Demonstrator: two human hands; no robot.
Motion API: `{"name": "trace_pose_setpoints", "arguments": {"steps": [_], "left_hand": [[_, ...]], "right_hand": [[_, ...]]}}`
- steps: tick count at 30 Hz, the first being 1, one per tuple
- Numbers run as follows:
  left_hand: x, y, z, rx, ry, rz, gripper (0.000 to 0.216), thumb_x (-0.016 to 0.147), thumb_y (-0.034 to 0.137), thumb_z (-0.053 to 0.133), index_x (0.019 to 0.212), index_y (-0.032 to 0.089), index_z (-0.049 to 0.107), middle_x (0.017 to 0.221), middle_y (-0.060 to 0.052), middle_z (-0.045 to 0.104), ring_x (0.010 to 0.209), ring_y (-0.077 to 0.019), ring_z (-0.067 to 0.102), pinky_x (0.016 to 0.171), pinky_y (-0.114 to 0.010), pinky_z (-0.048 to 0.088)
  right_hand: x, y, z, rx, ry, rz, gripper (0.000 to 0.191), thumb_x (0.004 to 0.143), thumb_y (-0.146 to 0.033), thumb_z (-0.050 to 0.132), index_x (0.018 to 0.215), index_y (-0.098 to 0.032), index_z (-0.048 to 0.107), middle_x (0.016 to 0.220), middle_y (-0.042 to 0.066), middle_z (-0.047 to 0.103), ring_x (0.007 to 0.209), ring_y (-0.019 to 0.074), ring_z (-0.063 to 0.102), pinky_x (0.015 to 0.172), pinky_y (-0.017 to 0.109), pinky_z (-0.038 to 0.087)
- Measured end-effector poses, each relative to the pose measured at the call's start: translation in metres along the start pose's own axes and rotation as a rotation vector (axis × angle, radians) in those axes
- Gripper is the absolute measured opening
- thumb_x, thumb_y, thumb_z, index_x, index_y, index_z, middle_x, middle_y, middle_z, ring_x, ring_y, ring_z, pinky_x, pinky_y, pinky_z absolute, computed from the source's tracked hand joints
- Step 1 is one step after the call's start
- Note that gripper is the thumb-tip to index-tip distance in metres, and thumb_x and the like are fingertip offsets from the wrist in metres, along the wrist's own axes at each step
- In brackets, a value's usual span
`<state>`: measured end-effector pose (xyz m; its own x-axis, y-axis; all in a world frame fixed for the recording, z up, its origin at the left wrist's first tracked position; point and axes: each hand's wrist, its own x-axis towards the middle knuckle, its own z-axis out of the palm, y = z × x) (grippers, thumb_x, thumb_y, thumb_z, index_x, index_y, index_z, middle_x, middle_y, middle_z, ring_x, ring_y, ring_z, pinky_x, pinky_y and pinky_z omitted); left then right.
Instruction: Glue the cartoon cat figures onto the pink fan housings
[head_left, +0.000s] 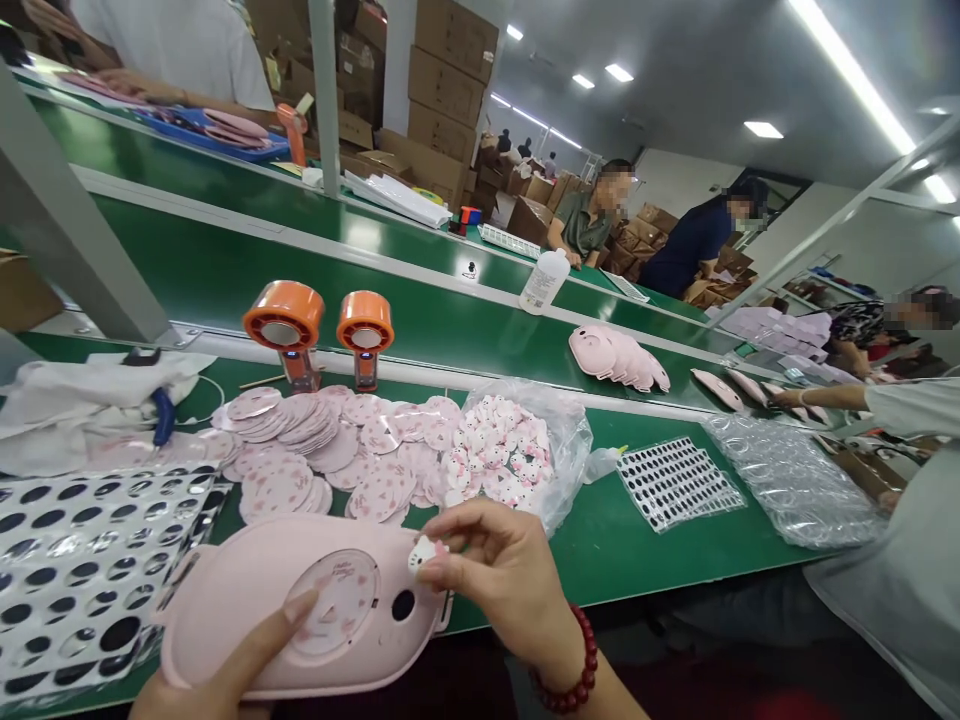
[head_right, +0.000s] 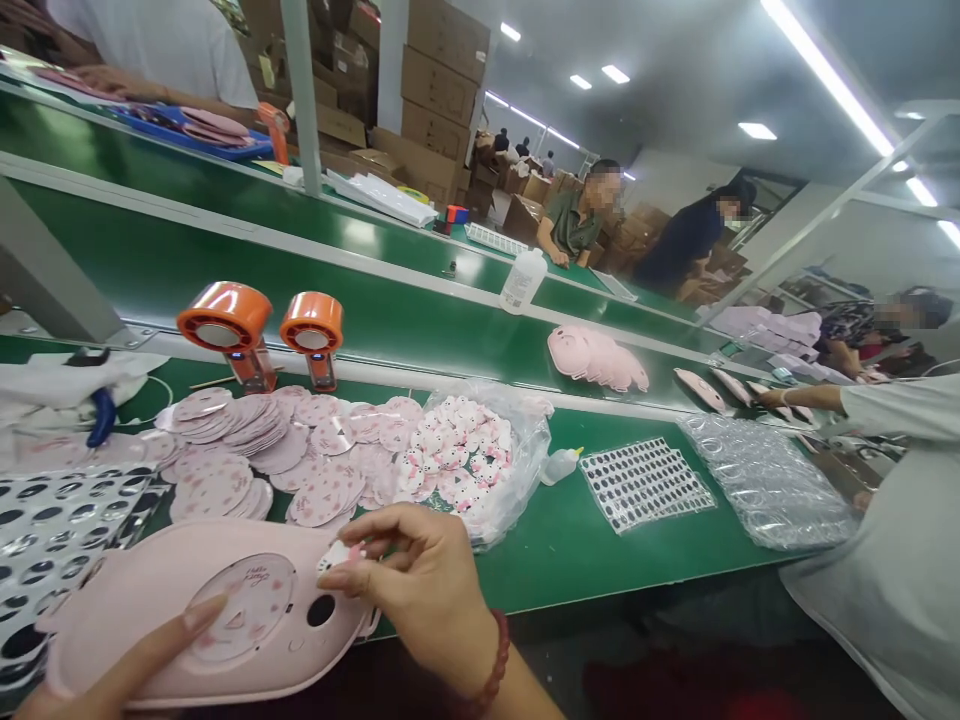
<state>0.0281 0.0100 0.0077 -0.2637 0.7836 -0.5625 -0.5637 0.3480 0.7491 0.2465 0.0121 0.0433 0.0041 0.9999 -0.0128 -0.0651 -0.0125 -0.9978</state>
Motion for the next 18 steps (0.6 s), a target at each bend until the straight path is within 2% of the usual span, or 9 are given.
{"name": "trace_pose_setpoints", "arguments": {"steps": [3, 6, 8, 10, 13, 16, 18], "left_hand": [[-0.013, 0.011, 0.014, -0.039, -0.017, -0.023, 0.085, 0.040, 0.008, 0.100, 0.121, 0.033, 0.086, 0.136, 0.006, 0.088, 0.142, -0.0418, 0.073, 0.098, -0.037, 0.071], [-0.025, 0.021, 0.026, -0.060, 0.019, -0.052, 0.096, 0.023, 0.003, 0.097, 0.114, 0.028, 0.087, 0.126, 0.000, 0.091, 0.121, -0.0422, 0.083, 0.076, -0.028, 0.073], [-0.029, 0.024, 0.029, -0.083, 0.039, -0.060, 0.096, 0.018, 0.002, 0.097, 0.111, 0.026, 0.087, 0.120, -0.002, 0.091, 0.111, -0.0383, 0.086, 0.065, -0.020, 0.069], [-0.030, 0.024, 0.027, -0.091, 0.032, -0.068, 0.093, 0.019, 0.005, 0.101, 0.109, 0.025, 0.087, 0.117, -0.004, 0.092, 0.107, -0.0355, 0.086, 0.064, -0.018, 0.067], [-0.026, 0.020, 0.021, -0.084, 0.014, -0.060, 0.085, 0.028, 0.015, 0.108, 0.110, 0.024, 0.087, 0.116, -0.006, 0.091, 0.109, -0.0354, 0.086, 0.072, -0.023, 0.071], [-0.023, 0.017, 0.016, -0.093, 0.038, -0.058, 0.082, 0.039, 0.018, 0.106, 0.118, 0.025, 0.085, 0.122, -0.006, 0.090, 0.114, -0.0366, 0.085, 0.079, -0.029, 0.073], [-0.023, 0.017, 0.015, -0.099, 0.059, -0.051, 0.085, 0.040, 0.015, 0.104, 0.121, 0.026, 0.083, 0.126, -0.005, 0.090, 0.116, -0.0376, 0.085, 0.082, -0.033, 0.074]], "right_hand": [[-0.009, 0.005, 0.028, -0.223, -0.022, -0.279, 0.024, 0.092, -0.049, 0.098, 0.100, -0.027, 0.091, 0.090, 0.003, 0.087, 0.069, 0.0185, 0.080, 0.068, 0.028, 0.071], [-0.012, 0.011, 0.052, -0.408, -0.035, -0.635, 0.011, 0.107, -0.036, 0.083, 0.111, -0.028, 0.088, 0.097, 0.002, 0.091, 0.086, 0.0203, 0.086, 0.085, 0.029, 0.073], [-0.012, 0.013, 0.061, -0.553, 0.013, -0.764, 0.011, 0.112, -0.030, 0.077, 0.116, -0.027, 0.086, 0.100, 0.002, 0.091, 0.087, 0.0195, 0.086, 0.085, 0.028, 0.072], [-0.012, 0.015, 0.065, -0.738, 0.096, -0.817, 0.009, 0.111, -0.029, 0.077, 0.112, -0.027, 0.086, 0.099, 0.004, 0.088, 0.084, 0.0207, 0.083, 0.075, 0.029, 0.070], [-0.016, 0.018, 0.065, -0.962, 0.160, -0.831, 0.004, 0.106, -0.029, 0.081, 0.107, -0.027, 0.085, 0.098, 0.008, 0.084, 0.079, 0.0238, 0.078, 0.063, 0.032, 0.065], [-0.022, 0.025, 0.063, -1.047, 0.111, -0.834, 0.021, 0.103, -0.025, 0.082, 0.124, -0.025, 0.083, 0.104, 0.011, 0.084, 0.085, 0.0269, 0.077, 0.067, 0.035, 0.067], [-0.025, 0.029, 0.062, -1.052, 0.114, -0.854, 0.035, 0.103, -0.023, 0.082, 0.138, -0.024, 0.079, 0.108, 0.011, 0.084, 0.087, 0.0281, 0.077, 0.070, 0.036, 0.068]]}}
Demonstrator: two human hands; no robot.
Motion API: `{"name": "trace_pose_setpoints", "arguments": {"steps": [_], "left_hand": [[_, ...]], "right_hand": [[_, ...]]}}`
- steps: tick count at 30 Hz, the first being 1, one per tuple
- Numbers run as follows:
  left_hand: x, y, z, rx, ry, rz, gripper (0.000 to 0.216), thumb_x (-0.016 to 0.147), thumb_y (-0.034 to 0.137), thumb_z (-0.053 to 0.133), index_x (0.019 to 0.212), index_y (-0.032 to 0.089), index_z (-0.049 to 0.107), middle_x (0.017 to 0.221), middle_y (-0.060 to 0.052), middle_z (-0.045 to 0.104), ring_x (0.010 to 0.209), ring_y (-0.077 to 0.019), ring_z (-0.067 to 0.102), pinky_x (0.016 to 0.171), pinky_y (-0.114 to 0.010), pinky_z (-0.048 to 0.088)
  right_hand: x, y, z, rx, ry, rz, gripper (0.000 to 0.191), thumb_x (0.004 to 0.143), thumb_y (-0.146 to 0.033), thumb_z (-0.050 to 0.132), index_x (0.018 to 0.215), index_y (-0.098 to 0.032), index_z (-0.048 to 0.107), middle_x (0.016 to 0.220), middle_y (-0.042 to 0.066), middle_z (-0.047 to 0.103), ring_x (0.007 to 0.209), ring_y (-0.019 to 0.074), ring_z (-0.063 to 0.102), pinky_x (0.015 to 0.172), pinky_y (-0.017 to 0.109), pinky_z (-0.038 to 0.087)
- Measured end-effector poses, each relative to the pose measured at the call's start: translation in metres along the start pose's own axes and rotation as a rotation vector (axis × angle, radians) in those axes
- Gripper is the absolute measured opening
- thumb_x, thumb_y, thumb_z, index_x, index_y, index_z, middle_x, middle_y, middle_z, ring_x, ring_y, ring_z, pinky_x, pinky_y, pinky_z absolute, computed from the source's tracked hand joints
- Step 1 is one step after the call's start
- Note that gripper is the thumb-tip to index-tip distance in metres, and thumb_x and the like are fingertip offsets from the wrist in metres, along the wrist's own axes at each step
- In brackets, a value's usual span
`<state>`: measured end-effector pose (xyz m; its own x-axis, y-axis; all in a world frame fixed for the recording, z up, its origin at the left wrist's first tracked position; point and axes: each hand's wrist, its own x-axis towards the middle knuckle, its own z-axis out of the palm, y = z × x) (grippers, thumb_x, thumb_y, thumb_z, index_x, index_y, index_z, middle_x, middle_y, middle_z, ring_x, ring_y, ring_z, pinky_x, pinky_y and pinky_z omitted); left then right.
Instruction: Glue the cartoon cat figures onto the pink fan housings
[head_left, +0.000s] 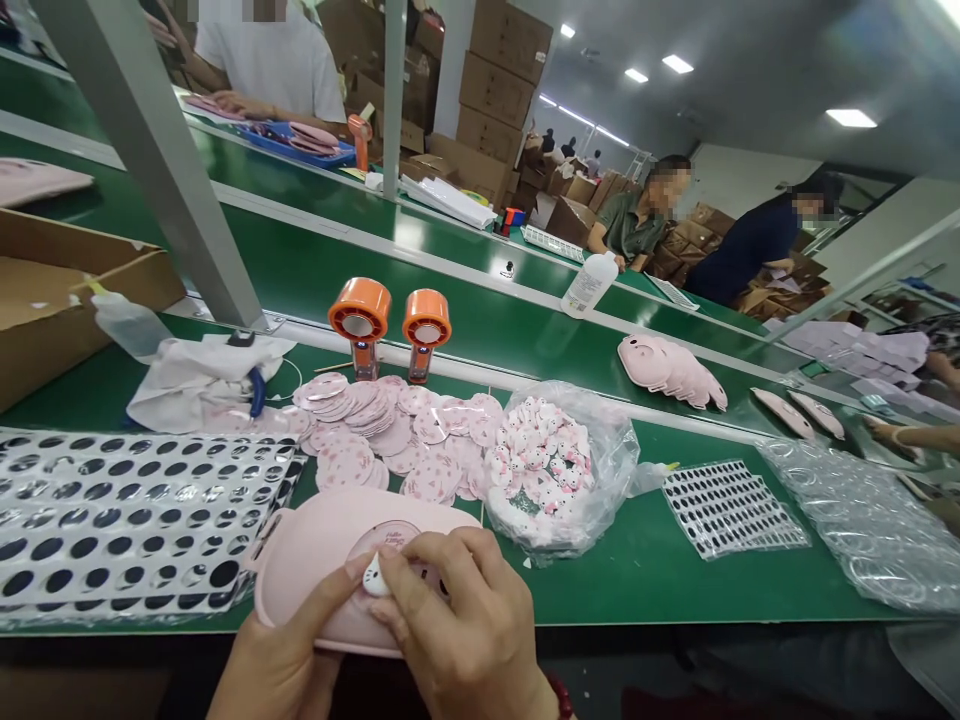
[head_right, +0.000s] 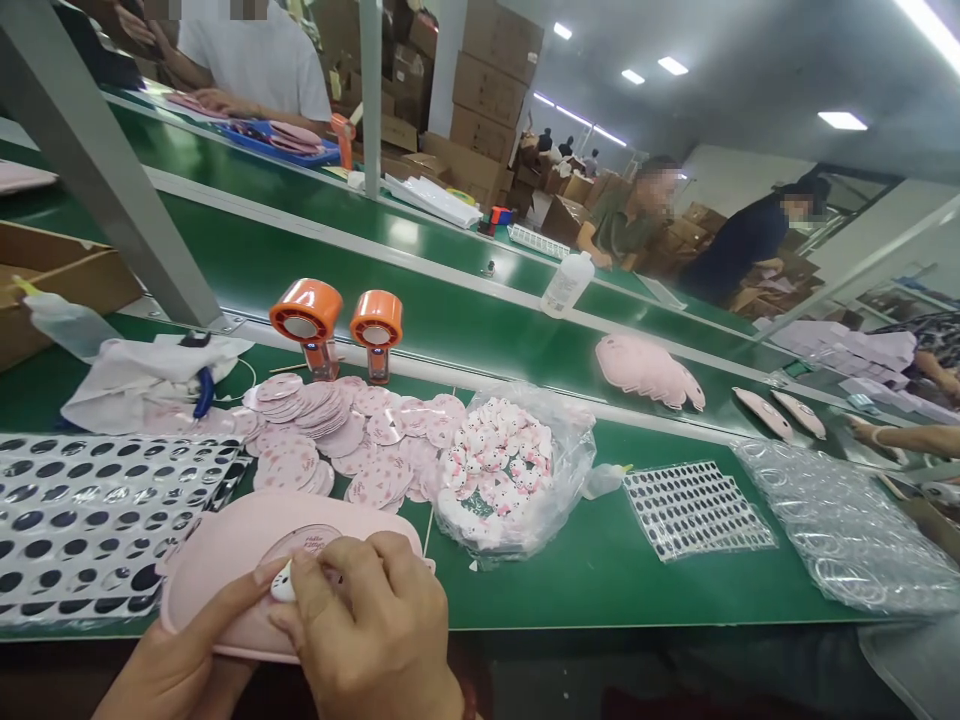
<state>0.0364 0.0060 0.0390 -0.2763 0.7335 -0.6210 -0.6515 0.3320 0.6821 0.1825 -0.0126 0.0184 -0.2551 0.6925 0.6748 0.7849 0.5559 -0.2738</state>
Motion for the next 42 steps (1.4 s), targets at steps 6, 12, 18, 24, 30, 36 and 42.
{"name": "trace_pose_setpoints", "arguments": {"steps": [6, 12, 18, 24, 30, 36, 42], "left_hand": [[0.001, -0.001, 0.000, -0.017, -0.032, 0.020, 0.093, 0.035, 0.017, 0.109, 0.124, 0.025, 0.082, 0.126, -0.006, 0.090, 0.123, -0.0396, 0.083, 0.089, -0.033, 0.073], [0.003, -0.004, -0.002, 0.021, 0.021, -0.012, 0.067, 0.057, 0.011, 0.098, 0.121, 0.024, 0.083, 0.115, -0.008, 0.091, 0.125, -0.0391, 0.082, 0.079, -0.032, 0.074], [0.001, 0.001, -0.003, 0.058, -0.042, 0.053, 0.091, 0.045, 0.028, 0.112, 0.131, 0.027, 0.081, 0.126, -0.008, 0.090, 0.128, -0.0411, 0.081, 0.086, -0.034, 0.074], [0.003, -0.003, -0.013, 0.120, -0.082, 0.041, 0.104, 0.038, 0.031, 0.116, 0.136, 0.031, 0.081, 0.135, -0.008, 0.088, 0.137, -0.0447, 0.075, 0.092, -0.037, 0.073], [-0.003, -0.009, -0.014, 0.124, -0.165, -0.012, 0.094, 0.049, 0.007, 0.101, 0.136, 0.036, 0.081, 0.150, 0.000, 0.082, 0.143, -0.0407, 0.072, 0.093, -0.034, 0.073], [-0.006, -0.003, 0.006, 0.146, -0.143, 0.023, 0.102, 0.039, 0.005, 0.102, 0.133, 0.037, 0.082, 0.150, 0.004, 0.082, 0.146, -0.0411, 0.070, 0.091, -0.032, 0.074], [-0.001, -0.004, 0.004, 0.193, -0.167, 0.014, 0.099, 0.040, 0.012, 0.105, 0.133, 0.038, 0.082, 0.158, 0.005, 0.077, 0.150, -0.0441, 0.066, 0.093, -0.034, 0.074]], "right_hand": [[-0.003, 0.002, 0.003, 0.004, 0.010, 0.008, 0.038, 0.105, -0.021, 0.080, 0.142, -0.028, 0.077, 0.106, 0.010, 0.085, 0.087, 0.0280, 0.077, 0.069, 0.037, 0.068], [-0.003, -0.001, 0.000, 0.015, 0.057, -0.073, 0.033, 0.106, -0.026, 0.077, 0.137, -0.014, 0.078, 0.117, 0.014, 0.088, 0.110, 0.0334, 0.080, 0.086, 0.042, 0.074], [-0.001, 0.010, -0.011, 0.316, -0.008, 0.308, 0.037, 0.107, -0.036, 0.081, 0.144, -0.034, 0.081, 0.160, 0.010, 0.072, 0.149, 0.0379, 0.068, 0.121, 0.060, 0.062], [0.004, 0.015, -0.010, 0.731, -0.022, 0.755, 0.042, 0.092, -0.038, 0.093, 0.133, -0.029, 0.089, 0.126, 0.008, 0.089, 0.116, 0.0310, 0.086, 0.105, 0.040, 0.070], [0.012, 0.008, -0.012, 0.735, 0.005, 0.822, 0.042, 0.089, -0.035, 0.089, 0.129, -0.023, 0.091, 0.121, 0.009, 0.090, 0.112, 0.0299, 0.086, 0.103, 0.036, 0.069], [0.013, 0.007, -0.011, 0.735, 0.030, 0.829, 0.039, 0.091, -0.033, 0.085, 0.128, -0.025, 0.091, 0.121, 0.008, 0.090, 0.113, 0.0285, 0.086, 0.104, 0.034, 0.068], [0.011, 0.010, -0.008, 0.731, 0.056, 0.842, 0.037, 0.090, -0.036, 0.086, 0.125, -0.026, 0.092, 0.116, 0.005, 0.090, 0.108, 0.0266, 0.087, 0.101, 0.031, 0.068]]}}
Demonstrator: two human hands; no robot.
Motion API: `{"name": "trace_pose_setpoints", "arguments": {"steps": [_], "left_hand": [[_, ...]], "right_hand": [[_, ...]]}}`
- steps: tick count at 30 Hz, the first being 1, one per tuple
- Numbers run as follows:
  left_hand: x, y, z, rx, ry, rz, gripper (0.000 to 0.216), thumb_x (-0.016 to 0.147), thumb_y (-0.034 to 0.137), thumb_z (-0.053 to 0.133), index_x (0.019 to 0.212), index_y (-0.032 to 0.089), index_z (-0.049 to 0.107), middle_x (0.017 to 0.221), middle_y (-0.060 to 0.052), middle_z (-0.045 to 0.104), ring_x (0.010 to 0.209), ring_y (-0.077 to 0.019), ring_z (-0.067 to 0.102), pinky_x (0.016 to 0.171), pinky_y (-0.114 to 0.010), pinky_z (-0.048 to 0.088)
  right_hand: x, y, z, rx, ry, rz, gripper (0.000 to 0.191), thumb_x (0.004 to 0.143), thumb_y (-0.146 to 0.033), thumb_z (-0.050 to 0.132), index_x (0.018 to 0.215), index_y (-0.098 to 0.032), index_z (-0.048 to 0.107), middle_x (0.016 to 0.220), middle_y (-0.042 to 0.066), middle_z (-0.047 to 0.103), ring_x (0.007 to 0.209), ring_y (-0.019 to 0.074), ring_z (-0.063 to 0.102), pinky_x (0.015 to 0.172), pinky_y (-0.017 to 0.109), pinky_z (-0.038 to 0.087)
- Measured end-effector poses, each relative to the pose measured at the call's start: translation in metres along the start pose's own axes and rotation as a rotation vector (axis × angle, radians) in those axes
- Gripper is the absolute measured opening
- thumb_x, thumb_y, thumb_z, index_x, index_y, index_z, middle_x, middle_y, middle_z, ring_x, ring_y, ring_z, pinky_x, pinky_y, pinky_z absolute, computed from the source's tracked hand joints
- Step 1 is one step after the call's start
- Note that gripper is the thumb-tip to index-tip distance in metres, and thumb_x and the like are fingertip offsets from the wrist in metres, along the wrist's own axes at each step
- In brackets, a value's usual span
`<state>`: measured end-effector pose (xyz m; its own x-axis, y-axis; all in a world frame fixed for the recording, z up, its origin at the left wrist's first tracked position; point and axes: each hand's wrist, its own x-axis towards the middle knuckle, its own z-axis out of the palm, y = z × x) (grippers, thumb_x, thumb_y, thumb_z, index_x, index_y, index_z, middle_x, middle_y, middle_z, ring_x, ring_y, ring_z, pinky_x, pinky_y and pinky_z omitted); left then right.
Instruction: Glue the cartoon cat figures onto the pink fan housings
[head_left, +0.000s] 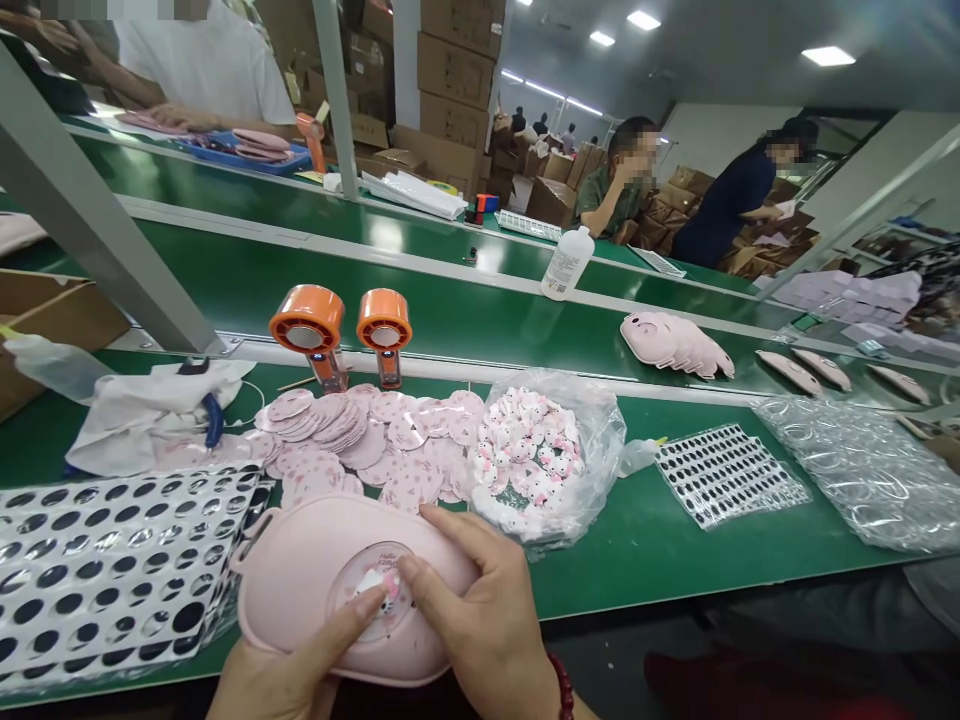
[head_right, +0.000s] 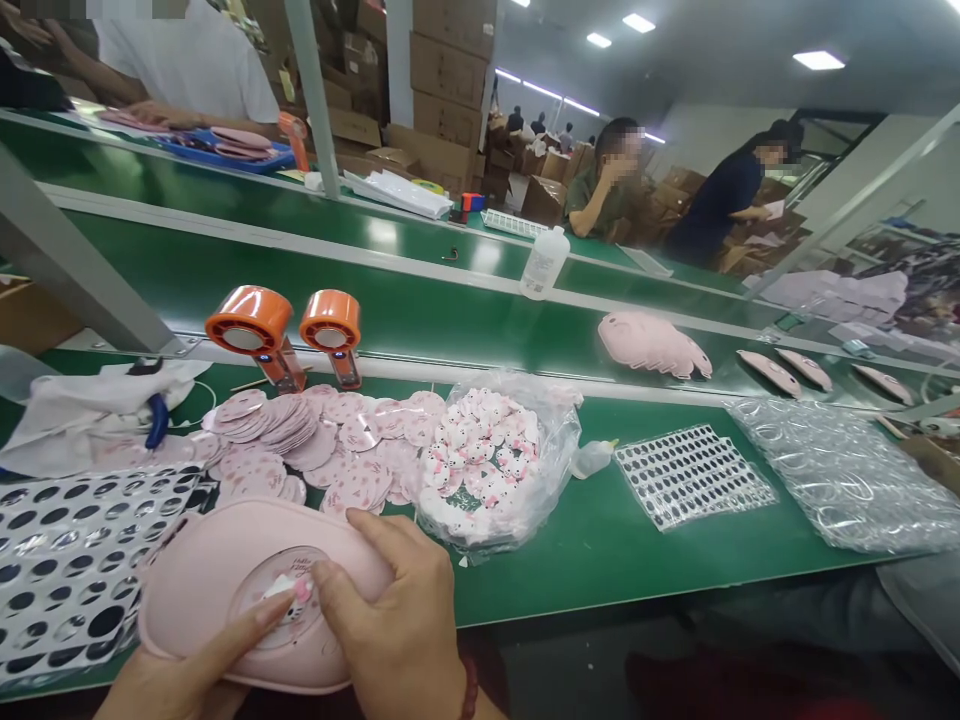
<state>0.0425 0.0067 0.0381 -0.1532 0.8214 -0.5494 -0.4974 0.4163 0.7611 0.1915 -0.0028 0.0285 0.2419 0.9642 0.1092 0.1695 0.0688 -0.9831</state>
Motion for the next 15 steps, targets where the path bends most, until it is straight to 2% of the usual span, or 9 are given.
{"name": "trace_pose_setpoints", "arguments": {"steps": [5, 7, 9, 12, 13, 15], "left_hand": [[0.005, 0.002, 0.002, 0.024, 0.024, -0.033, 0.106, 0.036, 0.018, 0.109, 0.136, 0.039, 0.080, 0.158, 0.005, 0.077, 0.152, -0.0433, 0.064, 0.094, -0.032, 0.073], [0.008, 0.010, 0.005, 0.052, 0.013, -0.033, 0.108, 0.037, 0.024, 0.112, 0.139, 0.040, 0.078, 0.154, 0.004, 0.079, 0.148, -0.0435, 0.067, 0.096, -0.037, 0.074], [0.012, 0.022, 0.016, 0.089, -0.008, -0.048, 0.112, 0.036, 0.027, 0.114, 0.141, 0.039, 0.077, 0.147, 0.000, 0.083, 0.142, -0.0442, 0.071, 0.098, -0.042, 0.074], [0.021, 0.043, 0.051, 0.135, -0.072, -0.055, 0.115, 0.033, 0.025, 0.115, 0.141, 0.035, 0.077, 0.135, -0.004, 0.087, 0.134, -0.0447, 0.076, 0.092, -0.043, 0.076], [0.025, 0.050, 0.068, 0.143, -0.112, -0.040, 0.110, 0.036, 0.024, 0.115, 0.139, 0.033, 0.078, 0.133, -0.006, 0.087, 0.131, -0.0442, 0.077, 0.090, -0.042, 0.076], [0.041, 0.061, 0.108, 0.146, -0.210, 0.019, 0.084, 0.054, 0.025, 0.112, 0.132, 0.027, 0.081, 0.132, -0.011, 0.086, 0.125, -0.0407, 0.080, 0.086, -0.041, 0.075]], "right_hand": [[0.003, 0.004, -0.001, -0.048, 0.025, -0.065, 0.035, 0.094, -0.038, 0.085, 0.125, -0.024, 0.092, 0.115, 0.007, 0.091, 0.105, 0.0279, 0.088, 0.099, 0.033, 0.070], [0.006, 0.007, -0.005, -0.109, 0.055, -0.138, 0.038, 0.101, -0.043, 0.079, 0.132, -0.022, 0.089, 0.117, 0.008, 0.091, 0.106, 0.0288, 0.088, 0.100, 0.036, 0.071], [0.008, 0.011, -0.014, -0.184, 0.144, -0.236, 0.043, 0.111, -0.046, 0.067, 0.142, -0.021, 0.082, 0.127, 0.011, 0.088, 0.113, 0.0300, 0.087, 0.102, 0.040, 0.071], [0.007, 0.020, -0.036, -0.280, 0.363, -0.353, 0.041, 0.118, -0.039, 0.055, 0.150, -0.024, 0.075, 0.144, 0.013, 0.082, 0.128, 0.0306, 0.082, 0.107, 0.045, 0.070], [0.006, 0.024, -0.044, -0.305, 0.439, -0.374, 0.038, 0.118, -0.036, 0.054, 0.149, -0.025, 0.074, 0.146, 0.013, 0.081, 0.130, 0.0305, 0.081, 0.107, 0.045, 0.070], [0.001, 0.034, -0.060, -0.342, 0.574, -0.400, 0.034, 0.118, -0.031, 0.055, 0.146, -0.026, 0.074, 0.143, 0.013, 0.081, 0.129, 0.0300, 0.081, 0.103, 0.043, 0.071]]}}
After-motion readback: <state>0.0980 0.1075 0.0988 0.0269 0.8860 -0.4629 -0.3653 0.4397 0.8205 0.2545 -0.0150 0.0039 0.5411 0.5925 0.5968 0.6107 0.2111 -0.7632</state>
